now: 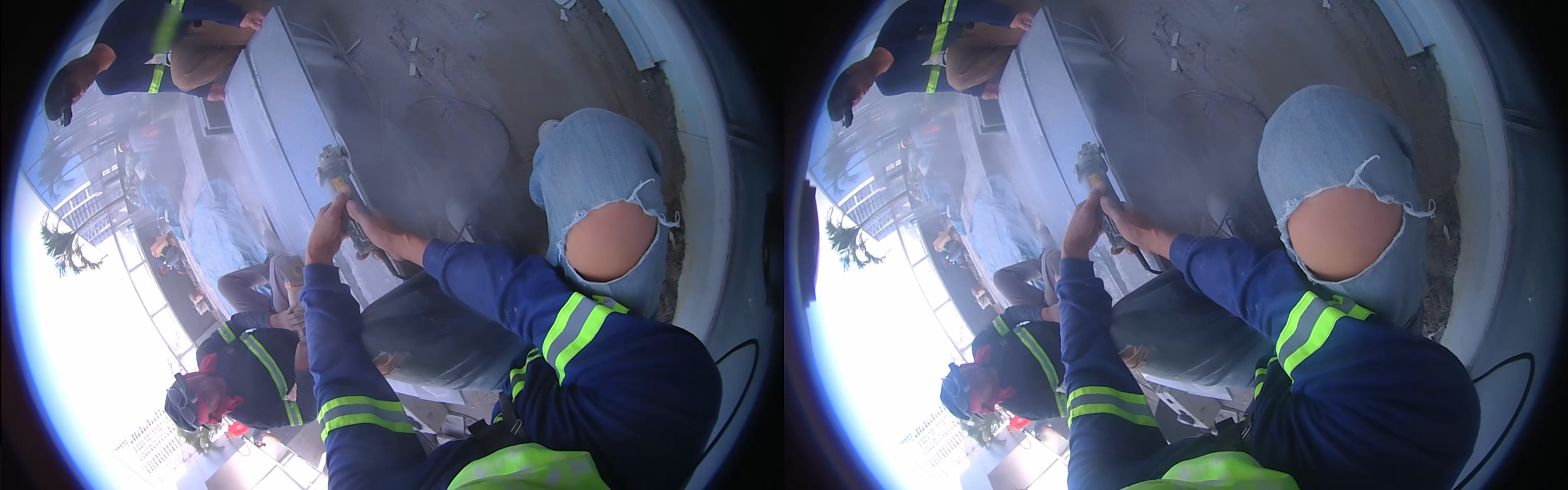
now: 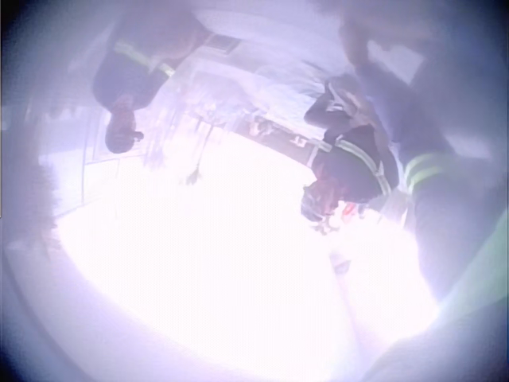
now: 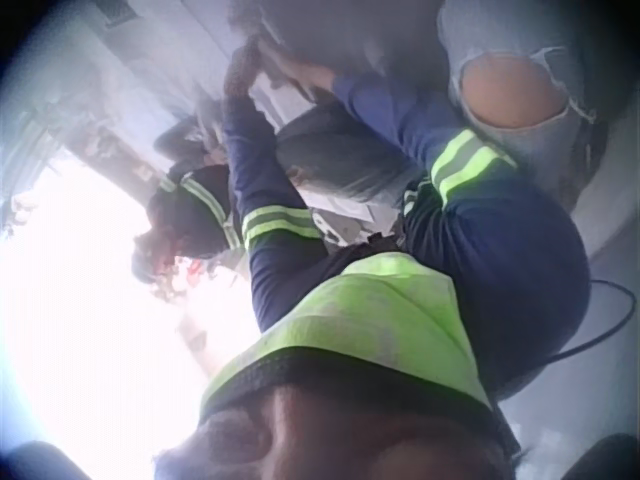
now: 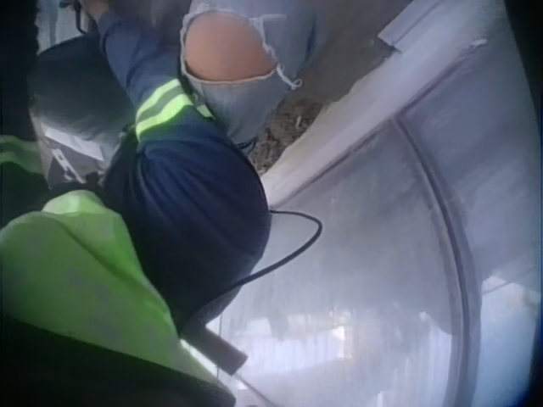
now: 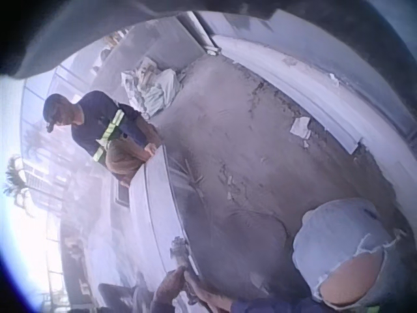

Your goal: The person uses an angle grinder to cut or grind a concrete slab on the ground. Dust is generated as the tool is moved along the surface. The person remains kneeling and continues the grinding action for the duration of the clip.

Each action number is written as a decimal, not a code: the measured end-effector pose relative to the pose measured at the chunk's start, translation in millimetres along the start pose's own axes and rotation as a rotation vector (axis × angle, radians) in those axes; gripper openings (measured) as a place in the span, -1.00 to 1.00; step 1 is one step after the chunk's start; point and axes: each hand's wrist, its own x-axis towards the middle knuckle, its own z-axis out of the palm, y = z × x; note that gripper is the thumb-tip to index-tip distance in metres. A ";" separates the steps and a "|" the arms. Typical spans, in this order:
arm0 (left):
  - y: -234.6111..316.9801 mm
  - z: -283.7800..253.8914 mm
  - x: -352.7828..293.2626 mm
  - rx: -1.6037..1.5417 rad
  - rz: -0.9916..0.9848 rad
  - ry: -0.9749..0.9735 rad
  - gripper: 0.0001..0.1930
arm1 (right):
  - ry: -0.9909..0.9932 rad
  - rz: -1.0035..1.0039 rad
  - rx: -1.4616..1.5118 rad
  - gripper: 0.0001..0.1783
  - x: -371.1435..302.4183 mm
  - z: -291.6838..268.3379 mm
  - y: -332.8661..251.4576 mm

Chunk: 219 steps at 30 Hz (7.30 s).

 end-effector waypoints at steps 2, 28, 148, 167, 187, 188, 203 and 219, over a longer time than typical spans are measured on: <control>0.0 -1.4 1.5 0.038 -0.006 0.012 -0.38 | 0.003 -0.020 0.052 -0.24 -3.2 1.7 -2.8; -3.1 -4.6 7.9 0.052 -0.049 0.021 -0.37 | 0.058 0.036 0.076 -0.22 -0.6 9.1 -10.1; 8.1 -8.8 -2.2 0.085 -0.125 -0.082 -0.35 | 0.026 0.100 0.075 -0.12 -6.6 4.9 -3.4; 4.9 -15.2 6.6 0.155 -0.148 -0.050 -0.31 | 0.008 0.095 0.068 -0.07 -2.6 2.4 -2.3; 10.1 -8.3 0.0 0.099 -0.133 -0.063 -0.35 | 0.029 0.082 0.050 -0.08 2.4 2.9 -0.6; 11.3 -7.9 -2.1 0.114 -0.132 -0.069 -0.35 | 0.020 0.128 0.034 -0.07 1.1 2.6 -1.3; 7.0 -7.3 -1.6 0.197 -0.095 -0.021 -0.25 | 0.074 0.117 0.015 -0.11 -4.9 8.9 -10.2; 84.9 69.6 4.8 0.414 0.250 -0.083 -0.14 | 0.071 -0.092 0.067 -0.55 -49.5 -27.8 -84.8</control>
